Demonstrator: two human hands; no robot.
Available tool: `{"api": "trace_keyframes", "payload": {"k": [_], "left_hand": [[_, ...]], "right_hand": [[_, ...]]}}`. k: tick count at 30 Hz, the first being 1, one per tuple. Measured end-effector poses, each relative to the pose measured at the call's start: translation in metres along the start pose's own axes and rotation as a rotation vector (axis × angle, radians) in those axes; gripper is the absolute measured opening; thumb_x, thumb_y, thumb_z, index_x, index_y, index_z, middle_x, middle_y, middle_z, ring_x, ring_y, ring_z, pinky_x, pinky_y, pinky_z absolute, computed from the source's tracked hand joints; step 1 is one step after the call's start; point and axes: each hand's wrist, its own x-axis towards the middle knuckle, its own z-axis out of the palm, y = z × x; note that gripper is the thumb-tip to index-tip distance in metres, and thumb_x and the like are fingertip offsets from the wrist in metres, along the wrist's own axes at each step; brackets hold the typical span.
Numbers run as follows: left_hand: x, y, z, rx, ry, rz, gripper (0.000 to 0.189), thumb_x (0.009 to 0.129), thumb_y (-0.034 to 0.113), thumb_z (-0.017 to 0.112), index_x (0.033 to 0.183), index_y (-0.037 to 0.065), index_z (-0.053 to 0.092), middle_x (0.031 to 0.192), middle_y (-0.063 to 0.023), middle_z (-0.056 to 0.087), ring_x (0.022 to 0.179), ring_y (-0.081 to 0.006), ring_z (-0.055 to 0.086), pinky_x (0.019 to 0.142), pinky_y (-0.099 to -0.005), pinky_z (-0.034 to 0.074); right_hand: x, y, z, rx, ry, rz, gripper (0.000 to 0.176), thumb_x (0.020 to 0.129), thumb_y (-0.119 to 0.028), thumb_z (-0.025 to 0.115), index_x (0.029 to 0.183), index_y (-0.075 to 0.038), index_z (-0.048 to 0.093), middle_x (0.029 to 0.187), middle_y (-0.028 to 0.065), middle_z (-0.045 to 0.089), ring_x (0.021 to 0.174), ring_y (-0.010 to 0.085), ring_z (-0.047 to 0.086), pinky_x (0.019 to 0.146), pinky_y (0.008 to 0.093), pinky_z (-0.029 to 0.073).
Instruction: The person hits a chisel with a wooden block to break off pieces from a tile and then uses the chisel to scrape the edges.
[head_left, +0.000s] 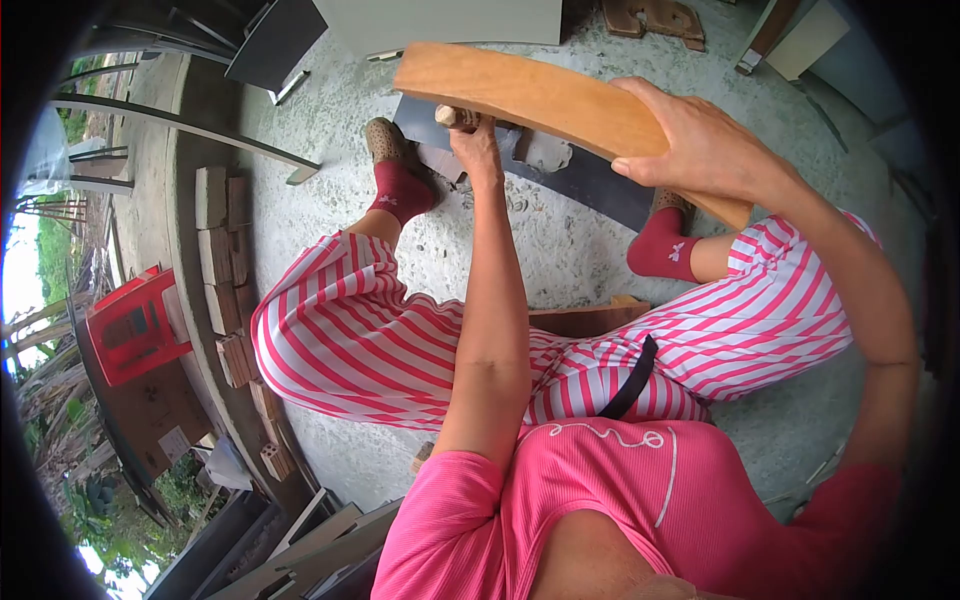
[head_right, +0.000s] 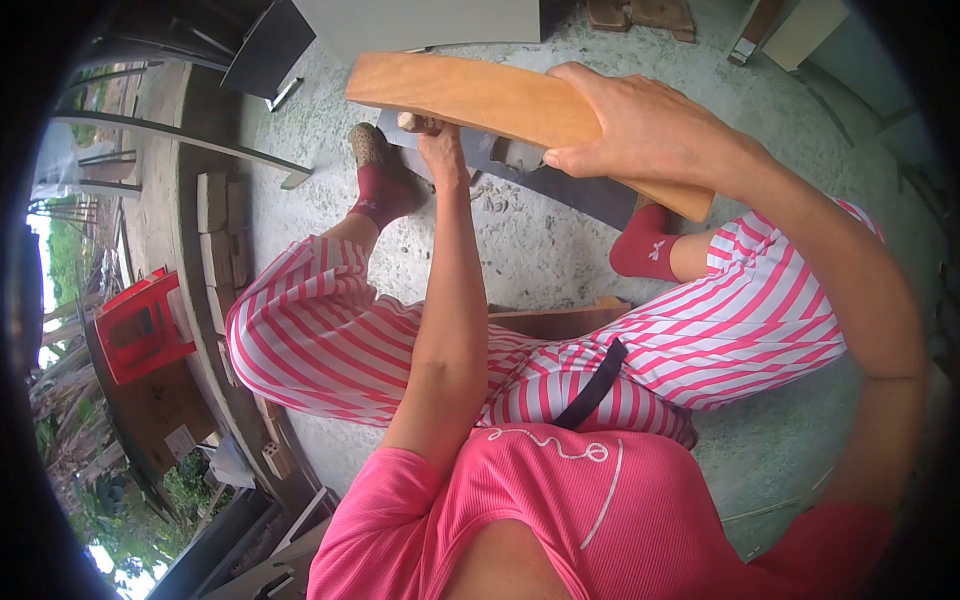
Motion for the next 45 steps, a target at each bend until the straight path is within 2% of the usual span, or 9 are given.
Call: {"api": "trace_keyframes", "payload": {"k": [5,7,9,17,23,28,31,34,45], "left_hand": [[-0.003,-0.016,-0.014,-0.025,0.074,-0.050,0.023,0.081,0.016,0.070,0.094,0.003,0.056,0.086,-0.0022,0.060,0.075,-0.0119,0.057,0.069,-0.0244,0.046],[-0.015,-0.018,-0.026,-0.339,0.396,-0.230,0.021,0.082,0.022,0.068,0.092,0.008,0.055,0.087,-0.0032,0.062,0.076,-0.0138,0.060,0.069,-0.0273,0.047],[-0.022,-0.060,-0.068,-0.408,0.435,-0.435,0.031,0.083,0.036,0.064,0.099,0.012,0.054,0.092,-0.0015,0.063,0.081,-0.0155,0.061,0.077,-0.0320,0.047],[-0.051,-0.119,-0.105,-0.863,0.801,-0.782,0.037,0.086,0.040,0.050,0.097,0.005,0.055,0.090,-0.0104,0.061,0.085,-0.0213,0.059,0.091,-0.0384,0.043],[-0.033,-0.105,-0.092,-0.986,0.724,-0.648,0.022,0.086,0.022,0.054,0.085,0.002,0.045,0.077,-0.0085,0.055,0.070,-0.0236,0.059,0.076,-0.0380,0.054],[0.004,-0.039,-0.044,-0.675,0.499,-0.351,0.026,0.085,0.017,0.065,0.094,-0.001,0.049,0.090,-0.0095,0.058,0.080,-0.0205,0.061,0.073,-0.0308,0.057],[0.022,-0.002,-0.022,-0.445,0.353,-0.162,0.030,0.083,0.015,0.065,0.101,0.001,0.047,0.098,-0.0105,0.057,0.084,-0.0225,0.061,0.077,-0.0340,0.052],[0.029,0.008,-0.003,-0.291,0.242,-0.022,0.022,0.085,0.015,0.066,0.096,0.001,0.052,0.090,-0.0066,0.058,0.082,-0.0156,0.059,0.076,-0.0291,0.047],[0.026,-0.002,0.009,-0.035,0.188,0.032,0.026,0.084,0.014,0.068,0.098,-0.001,0.052,0.087,-0.0054,0.055,0.078,-0.0152,0.052,0.075,-0.0296,0.044]], "right_hand": [[0.002,0.011,-0.008,0.030,0.055,0.029,0.076,0.072,-0.052,0.062,0.129,-0.004,0.044,0.098,0.0217,0.064,0.090,0.0317,0.064,0.080,0.0390,0.048],[0.002,0.017,-0.004,0.135,0.089,0.027,0.082,0.073,-0.056,0.060,0.130,0.000,0.042,0.106,0.0232,0.061,0.096,0.0302,0.062,0.083,0.0375,0.047],[0.004,0.030,0.003,0.175,0.103,-0.004,0.084,0.073,-0.057,0.060,0.130,0.002,0.041,0.109,0.0236,0.059,0.099,0.0294,0.060,0.083,0.0366,0.046],[0.003,0.031,0.002,0.234,0.049,0.038,0.089,0.074,-0.059,0.059,0.130,0.006,0.039,0.115,0.0248,0.055,0.104,0.0284,0.057,0.087,0.0350,0.044],[0.001,0.031,0.003,0.271,0.058,0.049,0.088,0.074,-0.058,0.059,0.130,0.006,0.039,0.116,0.0249,0.055,0.106,0.0285,0.056,0.087,0.0348,0.044],[0.002,0.033,0.001,0.259,0.049,0.022,0.089,0.074,-0.058,0.059,0.132,0.006,0.037,0.118,0.0254,0.054,0.108,0.0292,0.055,0.090,0.0347,0.043],[0.003,0.041,0.006,0.229,0.109,-0.008,0.084,0.075,-0.058,0.059,0.128,0.003,0.042,0.111,0.0228,0.058,0.102,0.0278,0.058,0.086,0.0348,0.044],[-0.002,0.035,0.000,0.253,0.068,0.009,0.079,0.074,-0.059,0.059,0.125,0.001,0.045,0.106,0.0204,0.060,0.097,0.0261,0.059,0.082,0.0348,0.045],[-0.006,0.041,0.006,0.207,0.094,0.050,0.079,0.073,-0.057,0.059,0.126,0.000,0.044,0.106,0.0212,0.060,0.096,0.0280,0.060,0.080,0.0363,0.046]]}}
